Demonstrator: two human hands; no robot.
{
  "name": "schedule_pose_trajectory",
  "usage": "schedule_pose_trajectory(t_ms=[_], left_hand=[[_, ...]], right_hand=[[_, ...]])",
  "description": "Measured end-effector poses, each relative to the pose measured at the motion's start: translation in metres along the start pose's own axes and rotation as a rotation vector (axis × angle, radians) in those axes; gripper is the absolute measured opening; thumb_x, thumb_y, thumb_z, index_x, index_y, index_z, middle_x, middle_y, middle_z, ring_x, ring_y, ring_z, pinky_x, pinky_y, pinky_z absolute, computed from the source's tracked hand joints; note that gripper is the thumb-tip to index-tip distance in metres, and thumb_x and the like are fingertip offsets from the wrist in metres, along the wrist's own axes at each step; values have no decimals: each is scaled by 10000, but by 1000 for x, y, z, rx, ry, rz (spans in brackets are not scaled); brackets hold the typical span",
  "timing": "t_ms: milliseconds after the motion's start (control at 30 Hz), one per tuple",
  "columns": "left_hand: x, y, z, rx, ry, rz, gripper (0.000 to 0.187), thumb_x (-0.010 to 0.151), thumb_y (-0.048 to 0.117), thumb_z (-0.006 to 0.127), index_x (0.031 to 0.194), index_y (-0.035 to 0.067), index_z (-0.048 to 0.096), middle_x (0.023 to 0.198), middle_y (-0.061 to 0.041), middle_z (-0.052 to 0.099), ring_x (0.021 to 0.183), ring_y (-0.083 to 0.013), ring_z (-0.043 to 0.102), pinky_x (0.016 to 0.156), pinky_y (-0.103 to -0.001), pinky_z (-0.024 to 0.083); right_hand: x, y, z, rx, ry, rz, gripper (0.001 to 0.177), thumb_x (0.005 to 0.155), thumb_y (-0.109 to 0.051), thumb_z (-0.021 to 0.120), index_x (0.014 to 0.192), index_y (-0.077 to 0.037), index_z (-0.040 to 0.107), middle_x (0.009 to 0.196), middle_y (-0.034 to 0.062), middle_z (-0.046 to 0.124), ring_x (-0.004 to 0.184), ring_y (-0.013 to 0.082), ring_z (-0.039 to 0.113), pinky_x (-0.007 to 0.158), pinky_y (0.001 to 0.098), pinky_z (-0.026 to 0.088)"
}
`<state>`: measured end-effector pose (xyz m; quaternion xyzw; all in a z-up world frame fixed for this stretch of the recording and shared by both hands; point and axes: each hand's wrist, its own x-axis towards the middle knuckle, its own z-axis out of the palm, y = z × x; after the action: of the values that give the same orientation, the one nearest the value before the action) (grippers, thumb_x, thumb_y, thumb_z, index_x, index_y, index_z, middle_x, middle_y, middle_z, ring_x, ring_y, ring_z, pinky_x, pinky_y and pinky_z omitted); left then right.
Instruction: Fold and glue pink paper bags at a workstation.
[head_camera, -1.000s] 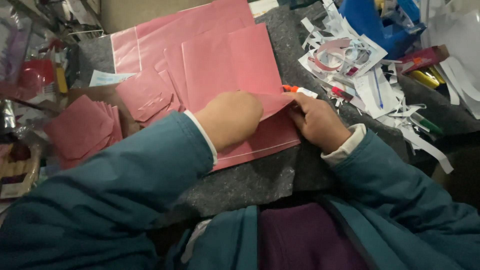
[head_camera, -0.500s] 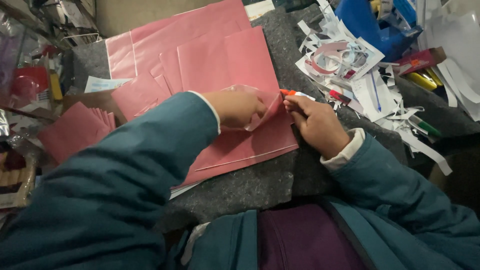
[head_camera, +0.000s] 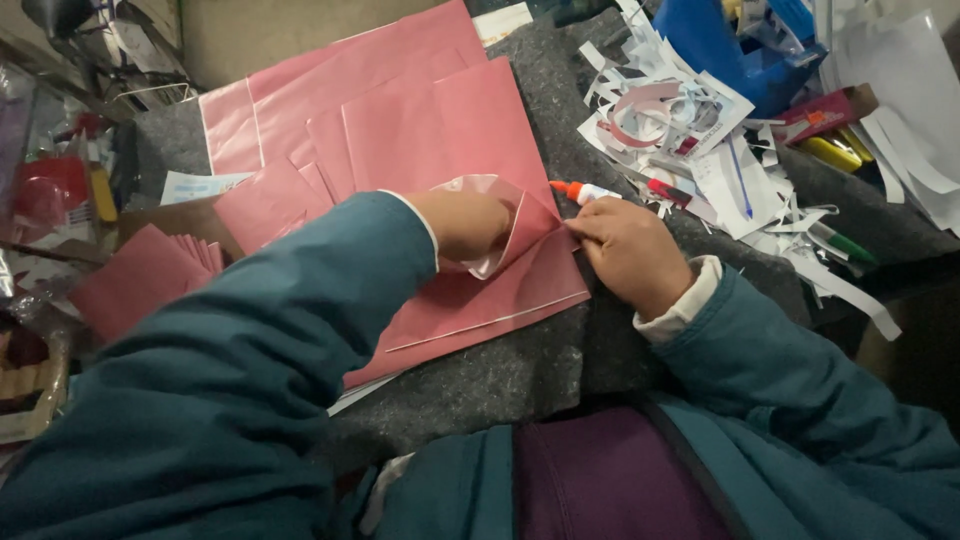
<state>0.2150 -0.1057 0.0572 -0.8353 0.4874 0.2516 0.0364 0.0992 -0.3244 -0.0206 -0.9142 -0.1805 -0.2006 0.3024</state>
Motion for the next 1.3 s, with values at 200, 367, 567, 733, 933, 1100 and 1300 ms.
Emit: schedule_pose_trajectory(t_ms=[200,367,567,733,933,1100,1300], left_hand=[[31,-27,31,55,-6,91,228,681,97,714,898,85,784,916,-188,737,832,-367,719,680,-479,554],[12,1,1,70,-101,18,187,715,109,702,874,57,785,904,-198,751,819,-375,722,686,-476,543],[0,7,5,254,-8,68,182,754,135,686,887,66,790,970,-161,739,925,-352,692,742,-456,549],[-2,-8,35,295,143,208,180,810,158,666,919,82,788,1072,-106,716,1080,-316,650,808,-441,550],[-20,-2,57,156,285,203,200,840,168,664,989,113,785,1171,-118,670,1066,-304,655,881,-435,537],[-56,26,46,-110,207,-13,287,706,151,795,981,91,740,1172,-108,656,1006,-331,672,838,-456,534],[-58,29,75,-36,449,-90,240,769,144,737,992,67,694,1032,-118,696,914,-322,705,747,-454,562]], right_hand=[[0,0,2,-16,-31,45,205,845,-7,675,1028,-20,765,978,108,717,961,319,691,864,399,552],[0,0,0,-19,-44,48,214,839,-15,676,1034,-14,764,987,103,719,966,317,686,869,401,550],[-1,0,3,-34,-77,30,290,836,-14,671,1108,-37,768,1025,114,712,993,333,667,895,417,537],[0,-6,3,-54,-95,-24,341,862,-28,664,1192,-49,748,1143,118,709,1054,330,650,910,410,529],[2,-9,3,-86,-91,-47,342,865,-47,673,1198,-67,745,1188,112,711,1101,318,656,954,397,529],[7,-16,1,-31,-138,-152,367,857,-23,651,1215,-38,732,1276,160,685,1149,350,638,1001,427,502],[6,-13,6,-79,-159,-174,351,894,-16,637,1227,-55,742,1354,156,660,1241,347,615,1074,450,462]])
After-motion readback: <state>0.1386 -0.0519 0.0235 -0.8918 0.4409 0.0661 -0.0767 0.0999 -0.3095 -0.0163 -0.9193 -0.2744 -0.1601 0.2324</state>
